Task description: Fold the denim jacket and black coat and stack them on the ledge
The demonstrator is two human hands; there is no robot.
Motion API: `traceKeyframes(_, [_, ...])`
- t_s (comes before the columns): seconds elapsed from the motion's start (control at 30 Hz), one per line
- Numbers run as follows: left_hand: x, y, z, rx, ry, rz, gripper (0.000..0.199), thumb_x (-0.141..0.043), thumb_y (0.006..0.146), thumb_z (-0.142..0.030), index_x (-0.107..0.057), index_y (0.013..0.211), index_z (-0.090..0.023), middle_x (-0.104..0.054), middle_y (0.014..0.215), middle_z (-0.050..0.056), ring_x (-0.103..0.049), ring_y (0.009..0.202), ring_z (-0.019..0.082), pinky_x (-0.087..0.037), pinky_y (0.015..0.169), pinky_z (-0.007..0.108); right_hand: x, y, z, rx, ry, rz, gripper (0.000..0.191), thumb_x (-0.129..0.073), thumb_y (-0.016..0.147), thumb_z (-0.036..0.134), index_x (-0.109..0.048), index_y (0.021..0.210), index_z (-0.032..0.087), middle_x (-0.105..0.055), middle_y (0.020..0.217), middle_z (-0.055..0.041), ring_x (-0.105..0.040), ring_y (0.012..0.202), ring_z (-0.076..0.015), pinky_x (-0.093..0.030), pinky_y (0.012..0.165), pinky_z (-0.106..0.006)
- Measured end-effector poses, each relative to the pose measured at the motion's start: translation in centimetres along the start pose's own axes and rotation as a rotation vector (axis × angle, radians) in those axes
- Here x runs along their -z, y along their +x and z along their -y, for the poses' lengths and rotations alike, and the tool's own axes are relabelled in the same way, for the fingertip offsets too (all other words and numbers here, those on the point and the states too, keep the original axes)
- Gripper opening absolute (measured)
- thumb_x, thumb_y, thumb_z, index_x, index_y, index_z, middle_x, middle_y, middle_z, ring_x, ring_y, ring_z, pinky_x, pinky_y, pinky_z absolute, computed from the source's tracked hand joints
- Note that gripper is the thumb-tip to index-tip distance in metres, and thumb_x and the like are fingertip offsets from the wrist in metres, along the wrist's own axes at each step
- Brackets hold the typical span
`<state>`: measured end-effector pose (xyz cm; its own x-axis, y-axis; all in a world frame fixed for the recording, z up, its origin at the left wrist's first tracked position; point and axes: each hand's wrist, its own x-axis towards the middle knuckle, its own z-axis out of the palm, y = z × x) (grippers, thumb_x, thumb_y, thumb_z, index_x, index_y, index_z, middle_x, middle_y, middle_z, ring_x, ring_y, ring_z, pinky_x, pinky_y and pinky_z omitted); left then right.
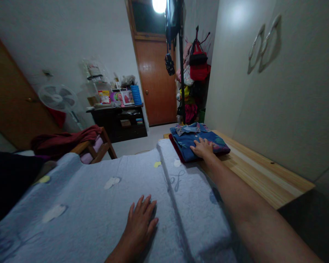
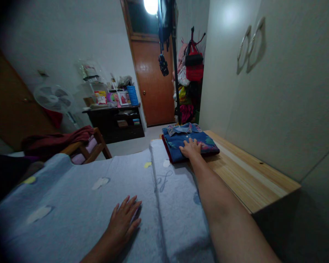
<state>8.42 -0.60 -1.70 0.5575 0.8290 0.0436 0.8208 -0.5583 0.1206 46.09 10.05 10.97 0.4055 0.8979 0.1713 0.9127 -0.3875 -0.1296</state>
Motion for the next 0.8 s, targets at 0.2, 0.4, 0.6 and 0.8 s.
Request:
traceKeyframes(0.2, [1.1, -4.5, -0.4, 0.117, 0.002, 0.142, 0.057, -0.041, 0.089, -0.035, -0.032, 0.146, -0.03, -0.02, 0.155, 0.002, -0.016, 0.144, 0.026, -0.017, 0.114, 0.053, 0.8, -3.4, 2.7, 0.034, 0.063, -0.175, 0.055, -0.046, 0.087, 0.049, -0.048, 0.134, 0.022, -0.02, 0.155, -0.0106, -0.007, 0.142, -0.0344, -0.004, 0.107, -0.064])
traceKeyframes(0.4, [1.4, -6.0, -0.8, 0.144, -0.002, 0.107, 0.055, -0.037, 0.091, -0.039, -0.033, 0.146, -0.03, -0.022, 0.155, 0.002, -0.016, 0.144, 0.027, -0.015, 0.113, 0.055, -0.9, -12.0, 10.4, 0.255, 0.218, -0.007, 0.055, -0.057, 0.082, 0.039, -0.048, 0.133, 0.023, -0.022, 0.155, -0.0117, -0.015, 0.141, -0.0318, -0.013, 0.11, -0.054])
traceKeyframes(0.6, [1.0, -6.6, -1.0, 0.118, 0.0, -0.008, 0.054, -0.035, 0.092, -0.041, -0.034, 0.145, -0.029, -0.025, 0.155, 0.002, -0.018, 0.143, 0.025, -0.012, 0.114, 0.053, -4.3, -20.6, 15.7, 0.509, 0.29, 0.325, 0.061, -0.057, 0.079, 0.025, -0.044, 0.138, 0.018, -0.03, 0.151, -0.0156, -0.027, 0.139, -0.0308, -0.023, 0.11, -0.046])
traceKeyframes(0.8, [2.1, -7.2, -1.4, 0.13, -0.028, 0.013, 0.055, -0.035, 0.092, -0.041, -0.037, 0.144, -0.025, -0.027, 0.154, 0.003, -0.02, 0.143, 0.025, -0.014, 0.115, 0.051, -4.4, -21.1, 14.9, 0.289, 0.625, 0.133, 0.048, -0.062, 0.068, 0.017, -0.063, 0.116, 0.014, -0.056, 0.131, -0.0147, -0.048, 0.124, -0.0254, -0.034, 0.105, -0.033])
